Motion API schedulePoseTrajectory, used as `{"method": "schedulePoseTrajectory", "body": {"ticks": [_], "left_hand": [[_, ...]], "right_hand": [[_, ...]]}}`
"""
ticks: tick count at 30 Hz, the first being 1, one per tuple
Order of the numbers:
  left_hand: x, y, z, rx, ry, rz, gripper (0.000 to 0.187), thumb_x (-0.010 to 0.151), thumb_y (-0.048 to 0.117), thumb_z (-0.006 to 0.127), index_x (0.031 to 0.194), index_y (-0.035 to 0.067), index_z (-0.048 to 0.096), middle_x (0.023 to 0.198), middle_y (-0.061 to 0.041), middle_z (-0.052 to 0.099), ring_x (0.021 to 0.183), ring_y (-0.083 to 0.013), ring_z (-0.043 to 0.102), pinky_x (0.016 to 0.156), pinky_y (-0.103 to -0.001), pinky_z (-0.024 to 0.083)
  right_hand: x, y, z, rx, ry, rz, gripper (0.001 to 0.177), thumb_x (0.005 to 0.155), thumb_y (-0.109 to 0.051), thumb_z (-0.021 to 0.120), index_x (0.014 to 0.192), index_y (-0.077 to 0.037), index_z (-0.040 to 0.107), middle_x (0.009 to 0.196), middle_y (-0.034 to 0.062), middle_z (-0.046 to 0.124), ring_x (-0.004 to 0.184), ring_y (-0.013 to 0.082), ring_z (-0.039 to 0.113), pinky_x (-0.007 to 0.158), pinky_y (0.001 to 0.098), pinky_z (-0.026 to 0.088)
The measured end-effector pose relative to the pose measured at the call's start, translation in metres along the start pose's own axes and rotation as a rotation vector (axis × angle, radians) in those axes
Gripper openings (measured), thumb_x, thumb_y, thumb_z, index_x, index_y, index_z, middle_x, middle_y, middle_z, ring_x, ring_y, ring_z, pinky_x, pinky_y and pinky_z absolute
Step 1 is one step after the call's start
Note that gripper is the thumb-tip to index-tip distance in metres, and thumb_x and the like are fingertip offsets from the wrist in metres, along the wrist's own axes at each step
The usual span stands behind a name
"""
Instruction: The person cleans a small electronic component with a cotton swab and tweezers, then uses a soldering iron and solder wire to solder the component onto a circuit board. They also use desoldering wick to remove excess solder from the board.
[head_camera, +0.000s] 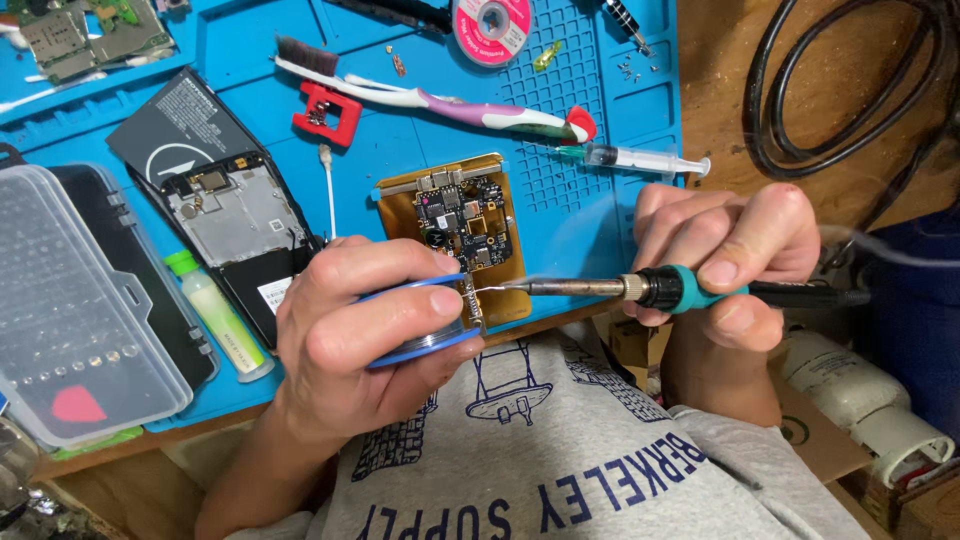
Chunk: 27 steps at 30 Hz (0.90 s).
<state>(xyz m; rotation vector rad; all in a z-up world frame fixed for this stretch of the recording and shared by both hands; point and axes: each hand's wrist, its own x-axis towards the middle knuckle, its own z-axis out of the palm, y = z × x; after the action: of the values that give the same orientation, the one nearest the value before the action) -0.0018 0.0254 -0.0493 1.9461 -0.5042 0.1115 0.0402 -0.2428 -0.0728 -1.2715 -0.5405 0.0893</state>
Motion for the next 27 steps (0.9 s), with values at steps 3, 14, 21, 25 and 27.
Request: {"method": "schedulePoseTrajectory", "body": {"ticks": [3, 14, 21, 25, 27], "left_hand": [[0.001, 0.001, 0.000, 0.025, 0.002, 0.011, 0.027, 0.094, 0.030, 0.066, 0.110, 0.012, 0.052, 0.111, -0.016, 0.062, 0.092, -0.0260, 0.071, 0.074, -0.040, 0.053], [-0.007, -0.004, -0.011, 0.148, 0.194, -0.068, 0.029, 0.088, 0.027, 0.071, 0.102, 0.007, 0.054, 0.101, -0.017, 0.063, 0.094, -0.0274, 0.070, 0.078, -0.038, 0.053], [0.010, -0.004, -0.013, 0.511, 0.104, -0.023, 0.023, 0.098, 0.024, 0.071, 0.106, 0.006, 0.059, 0.104, -0.010, 0.074, 0.090, -0.0212, 0.070, 0.081, -0.038, 0.040], [0.012, -0.005, -0.016, 0.612, 0.115, -0.038, 0.020, 0.101, 0.027, 0.069, 0.097, 0.007, 0.064, 0.103, -0.010, 0.075, 0.081, -0.0258, 0.065, 0.081, -0.039, 0.033], [0.011, -0.004, -0.018, 0.621, 0.105, -0.057, 0.020, 0.102, 0.025, 0.070, 0.096, 0.008, 0.063, 0.105, -0.010, 0.075, 0.080, -0.0271, 0.062, 0.082, -0.040, 0.033]], "right_hand": [[0.002, 0.002, -0.003, 0.036, -0.080, -0.037, 0.015, 0.094, -0.028, 0.053, 0.099, -0.020, 0.042, 0.064, -0.0018, 0.062, 0.050, 0.0131, 0.065, 0.061, 0.0307, 0.039], [-0.007, 0.010, 0.002, 0.223, 0.096, -0.010, 0.030, 0.094, -0.033, 0.067, 0.108, -0.013, 0.049, 0.091, 0.0044, 0.066, 0.064, 0.0151, 0.066, 0.044, 0.0292, 0.064], [-0.013, 0.000, 0.005, -0.090, 0.140, 0.018, 0.022, 0.095, -0.034, 0.060, 0.099, -0.022, 0.042, 0.072, -0.0045, 0.050, 0.052, 0.0081, 0.057, 0.052, 0.0212, 0.040], [-0.023, 0.000, 0.009, -0.150, 0.215, 0.051, 0.031, 0.086, -0.026, 0.064, 0.098, -0.018, 0.036, 0.069, -0.0030, 0.041, 0.050, 0.0093, 0.039, 0.053, 0.0249, 0.035], [-0.023, 0.001, 0.011, -0.161, 0.228, 0.077, 0.032, 0.084, -0.025, 0.065, 0.096, -0.018, 0.036, 0.071, -0.0021, 0.041, 0.050, 0.0111, 0.035, 0.056, 0.0265, 0.034]]}}
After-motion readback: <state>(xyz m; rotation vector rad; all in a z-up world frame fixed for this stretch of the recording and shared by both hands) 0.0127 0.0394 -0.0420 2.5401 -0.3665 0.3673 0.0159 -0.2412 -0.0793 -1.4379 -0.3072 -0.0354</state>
